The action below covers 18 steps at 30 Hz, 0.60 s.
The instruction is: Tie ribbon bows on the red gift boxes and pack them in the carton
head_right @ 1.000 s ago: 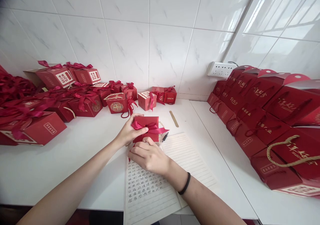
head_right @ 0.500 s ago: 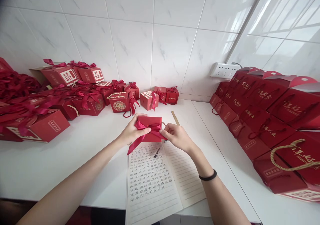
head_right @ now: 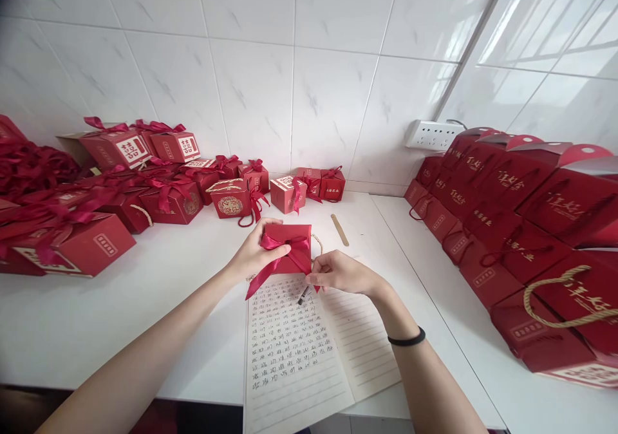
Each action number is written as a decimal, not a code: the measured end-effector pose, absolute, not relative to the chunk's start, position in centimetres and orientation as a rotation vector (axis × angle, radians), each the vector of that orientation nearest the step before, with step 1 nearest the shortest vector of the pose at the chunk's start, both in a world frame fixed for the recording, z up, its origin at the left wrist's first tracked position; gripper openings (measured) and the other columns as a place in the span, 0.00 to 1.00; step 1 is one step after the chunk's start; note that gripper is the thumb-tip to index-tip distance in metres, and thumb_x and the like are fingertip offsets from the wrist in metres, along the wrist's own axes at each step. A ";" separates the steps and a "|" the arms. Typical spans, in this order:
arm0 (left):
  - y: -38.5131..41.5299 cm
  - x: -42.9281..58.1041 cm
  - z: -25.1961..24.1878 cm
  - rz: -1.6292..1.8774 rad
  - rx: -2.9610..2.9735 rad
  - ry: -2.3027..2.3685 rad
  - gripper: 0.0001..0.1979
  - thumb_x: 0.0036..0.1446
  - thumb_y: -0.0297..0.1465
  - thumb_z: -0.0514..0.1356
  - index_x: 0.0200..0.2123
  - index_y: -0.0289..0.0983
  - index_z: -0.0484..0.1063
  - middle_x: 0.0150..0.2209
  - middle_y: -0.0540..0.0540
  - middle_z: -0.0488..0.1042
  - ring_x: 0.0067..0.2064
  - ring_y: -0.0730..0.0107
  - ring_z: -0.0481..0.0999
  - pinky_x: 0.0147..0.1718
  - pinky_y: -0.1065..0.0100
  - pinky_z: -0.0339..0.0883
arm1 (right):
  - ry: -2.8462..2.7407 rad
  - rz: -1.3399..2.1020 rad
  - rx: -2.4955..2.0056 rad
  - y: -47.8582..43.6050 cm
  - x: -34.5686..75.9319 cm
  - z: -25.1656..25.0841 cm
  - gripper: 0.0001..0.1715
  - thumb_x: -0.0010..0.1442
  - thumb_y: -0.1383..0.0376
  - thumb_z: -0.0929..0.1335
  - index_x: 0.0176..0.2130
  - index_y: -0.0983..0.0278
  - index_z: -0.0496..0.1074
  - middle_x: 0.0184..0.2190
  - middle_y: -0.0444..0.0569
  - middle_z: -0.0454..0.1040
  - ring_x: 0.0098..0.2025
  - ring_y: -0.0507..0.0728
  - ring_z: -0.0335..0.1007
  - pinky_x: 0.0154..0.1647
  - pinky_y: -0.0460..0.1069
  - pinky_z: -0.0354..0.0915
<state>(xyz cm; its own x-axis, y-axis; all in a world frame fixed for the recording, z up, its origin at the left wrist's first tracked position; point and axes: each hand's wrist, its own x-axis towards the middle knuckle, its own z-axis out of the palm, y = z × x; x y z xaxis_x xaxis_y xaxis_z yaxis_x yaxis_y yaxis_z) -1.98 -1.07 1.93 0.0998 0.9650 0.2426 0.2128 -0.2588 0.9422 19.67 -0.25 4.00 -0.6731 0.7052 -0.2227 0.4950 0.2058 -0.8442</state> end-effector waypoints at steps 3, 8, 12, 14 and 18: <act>-1.1 -2.0 1.9 1.221 1.619 1.196 0.23 0.47 0.35 0.64 0.44 0.39 0.60 0.41 0.48 0.71 0.44 0.63 0.73 0.46 0.61 0.66 | -2.307 1.487 -1.178 -0.4 19.6 4.3 0.18 0.53 0.55 0.70 0.23 0.65 0.65 0.22 0.44 0.68 0.26 0.50 0.64 0.27 0.46 0.57; -1.1 -2.0 2.0 1.199 1.605 1.196 0.24 0.46 0.35 0.65 0.45 0.39 0.59 0.40 0.49 0.71 0.42 0.64 0.73 0.44 0.61 0.67 | -2.343 1.520 -1.202 -0.4 20.2 4.6 0.20 0.53 0.57 0.70 0.20 0.64 0.60 0.23 0.43 0.68 0.26 0.50 0.63 0.27 0.45 0.56; -1.1 -1.9 2.0 1.193 1.571 1.159 0.24 0.47 0.36 0.64 0.46 0.40 0.59 0.39 0.49 0.72 0.43 0.64 0.74 0.45 0.61 0.67 | -2.338 1.547 -1.168 -0.1 20.7 4.5 0.23 0.50 0.51 0.72 0.20 0.64 0.63 0.20 0.43 0.66 0.24 0.50 0.60 0.25 0.46 0.55; -1.0 -2.0 1.9 1.184 1.569 1.137 0.24 0.48 0.36 0.64 0.46 0.40 0.58 0.39 0.49 0.72 0.43 0.64 0.74 0.44 0.60 0.67 | -2.173 1.406 -1.080 0.1 20.4 4.1 0.26 0.48 0.45 0.71 0.23 0.64 0.66 0.21 0.44 0.67 0.24 0.51 0.61 0.25 0.47 0.57; -0.9 -2.0 1.6 1.161 1.600 1.098 0.27 0.48 0.38 0.65 0.48 0.40 0.57 0.44 0.45 0.70 0.47 0.62 0.72 0.47 0.59 0.66 | -1.820 0.913 -1.059 0.2 18.7 2.9 0.31 0.44 0.40 0.72 0.30 0.63 0.67 0.29 0.47 0.69 0.28 0.54 0.64 0.30 0.50 0.63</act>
<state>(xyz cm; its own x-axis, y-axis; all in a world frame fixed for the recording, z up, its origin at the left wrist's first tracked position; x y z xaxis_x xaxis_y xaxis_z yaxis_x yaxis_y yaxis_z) -2.04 -0.91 1.57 0.1828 0.9582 0.2202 0.1669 -0.2509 0.9535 18.70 0.17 2.89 -0.3089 0.9061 0.2891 0.3104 0.3834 -0.8699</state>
